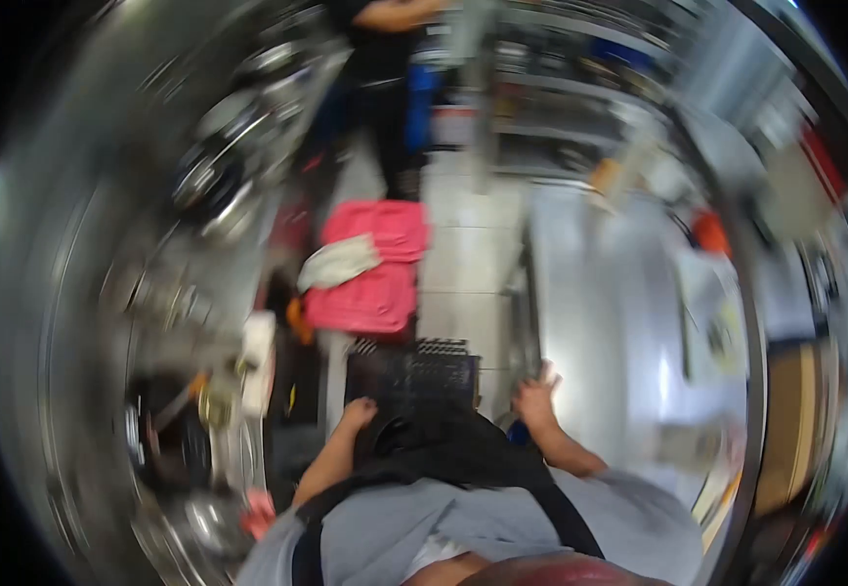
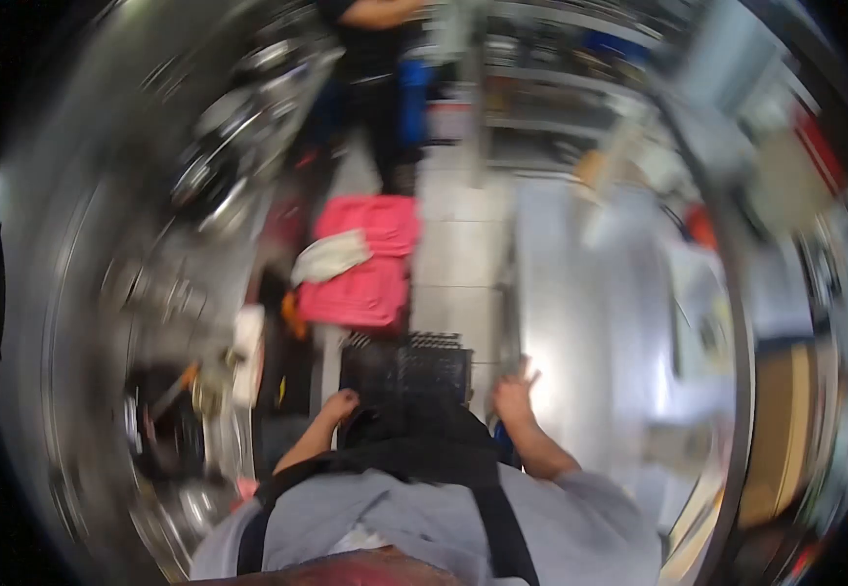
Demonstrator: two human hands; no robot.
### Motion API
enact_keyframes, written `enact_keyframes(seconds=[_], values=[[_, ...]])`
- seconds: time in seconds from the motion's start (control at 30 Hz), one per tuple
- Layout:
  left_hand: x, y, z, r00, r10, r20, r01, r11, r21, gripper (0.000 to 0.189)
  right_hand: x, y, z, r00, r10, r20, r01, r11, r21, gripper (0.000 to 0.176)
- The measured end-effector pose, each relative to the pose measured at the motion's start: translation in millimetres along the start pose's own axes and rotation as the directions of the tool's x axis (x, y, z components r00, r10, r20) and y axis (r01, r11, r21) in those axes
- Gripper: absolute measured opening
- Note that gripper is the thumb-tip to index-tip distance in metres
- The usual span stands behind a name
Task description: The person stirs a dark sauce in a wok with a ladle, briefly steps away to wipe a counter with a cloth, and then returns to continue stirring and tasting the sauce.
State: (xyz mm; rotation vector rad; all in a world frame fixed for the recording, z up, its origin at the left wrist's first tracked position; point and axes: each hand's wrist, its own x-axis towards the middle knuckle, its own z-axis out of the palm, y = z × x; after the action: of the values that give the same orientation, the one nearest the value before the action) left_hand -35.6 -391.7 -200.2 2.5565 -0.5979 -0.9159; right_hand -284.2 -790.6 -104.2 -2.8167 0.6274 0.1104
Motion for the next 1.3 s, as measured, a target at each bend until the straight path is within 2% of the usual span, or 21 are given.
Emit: enact_keyframes(seconds=[0.1,0.23,0.3,0.37,0.47,0.53,0.63,0.7,0.73,0.8,0.9,0.93,1.0,1.03,1.07,1.1,1.13,1.17,1.23,1.27,1.3], values=[[-49,-8,17,0.96,-0.274,-0.06,0.246,0.924,-0.293,0.032,4,-18,-37,0.999,-0.019,-0.03,0.019,1.0,-0.001,0.023],[-96,-67,52,0.957,-0.264,0.119,0.254,0.963,0.093,0.034,11,-22,-34,0.998,-0.053,0.015,0.055,0.991,-0.121,0.025],[-112,-114,98,0.886,-0.427,0.182,0.422,0.904,0.068,0.039,22,-25,-34,0.998,0.009,0.06,0.003,0.983,-0.185,0.027],[-156,-100,91,0.767,-0.603,0.219,0.633,0.767,-0.104,0.042,43,-18,-25,0.995,0.046,0.092,-0.021,0.967,-0.253,0.028],[-173,-143,152,0.843,-0.517,0.148,0.526,0.85,-0.03,0.041,71,-35,-26,0.992,0.103,0.074,-0.068,0.926,-0.372,0.027],[-192,-149,156,0.858,-0.5,0.114,0.513,0.843,-0.162,0.04,107,-42,-19,0.948,0.307,0.087,-0.292,0.945,-0.15,0.027],[-213,-170,161,0.909,-0.412,0.068,0.412,0.86,-0.301,0.038,139,-101,-29,0.973,0.082,0.215,-0.068,0.995,-0.072,0.031],[-197,-184,164,0.964,-0.111,0.242,0.076,0.986,0.15,0.031,147,-156,-24,0.958,-0.125,0.258,0.14,0.989,-0.039,0.033],[-195,-188,155,0.965,-0.115,0.238,0.08,0.985,0.15,0.031,152,-179,-13,0.941,-0.218,0.259,0.226,0.974,0.002,0.033],[-188,-195,145,0.819,-0.573,0.016,0.525,0.738,-0.425,0.024,142,-247,-14,0.883,-0.375,0.282,0.378,0.925,0.049,0.034],[-217,-205,119,0.778,-0.582,-0.234,0.327,0.695,-0.64,0.021,138,-326,3,0.716,-0.513,0.473,0.547,0.834,0.077,0.035],[-223,-211,110,0.775,-0.589,-0.23,0.332,0.688,-0.645,0.021,134,-350,2,0.63,-0.592,0.502,0.661,0.749,0.054,0.033],[-237,-215,101,0.723,-0.69,0.03,0.45,0.438,-0.778,0.023,126,-397,-8,0.578,-0.67,0.466,0.704,0.698,0.131,0.032],[-241,-219,102,0.706,-0.698,0.116,0.55,0.439,-0.71,0.024,123,-420,-15,0.517,-0.744,0.424,0.743,0.635,0.209,0.03],[-221,-250,168,0.732,-0.681,-0.019,0.546,0.604,-0.581,0.025,121,-442,-22,0.494,-0.814,0.306,0.763,0.574,0.297,0.029],[-232,-240,156,0.744,-0.65,-0.154,0.55,0.727,-0.411,0.025,118,-465,-32,0.456,-0.868,0.198,0.778,0.497,0.385,0.027],[-231,-259,195,0.721,-0.686,0.097,0.657,0.632,-0.411,0.029,109,-496,-56,0.48,-0.852,0.208,0.702,0.515,0.492,0.026],[-245,-264,212,0.789,-0.599,0.139,0.61,0.736,-0.292,0.027,110,-519,-61,0.427,-0.899,0.098,0.759,0.415,0.502,0.024],[-274,-270,239,0.891,-0.398,0.218,0.422,0.904,-0.073,0.024,115,-564,-71,0.41,-0.905,0.117,0.728,0.401,0.556,0.019],[-260,-248,250,0.572,-0.777,0.263,0.722,0.324,-0.611,0.042,115,-589,-77,0.343,-0.939,0.01,0.809,0.301,0.505,0.017],[-272,-239,256,0.484,-0.83,0.278,0.747,0.226,-0.626,0.046,111,-617,-82,0.346,-0.937,-0.054,0.771,0.251,0.585,0.016]])
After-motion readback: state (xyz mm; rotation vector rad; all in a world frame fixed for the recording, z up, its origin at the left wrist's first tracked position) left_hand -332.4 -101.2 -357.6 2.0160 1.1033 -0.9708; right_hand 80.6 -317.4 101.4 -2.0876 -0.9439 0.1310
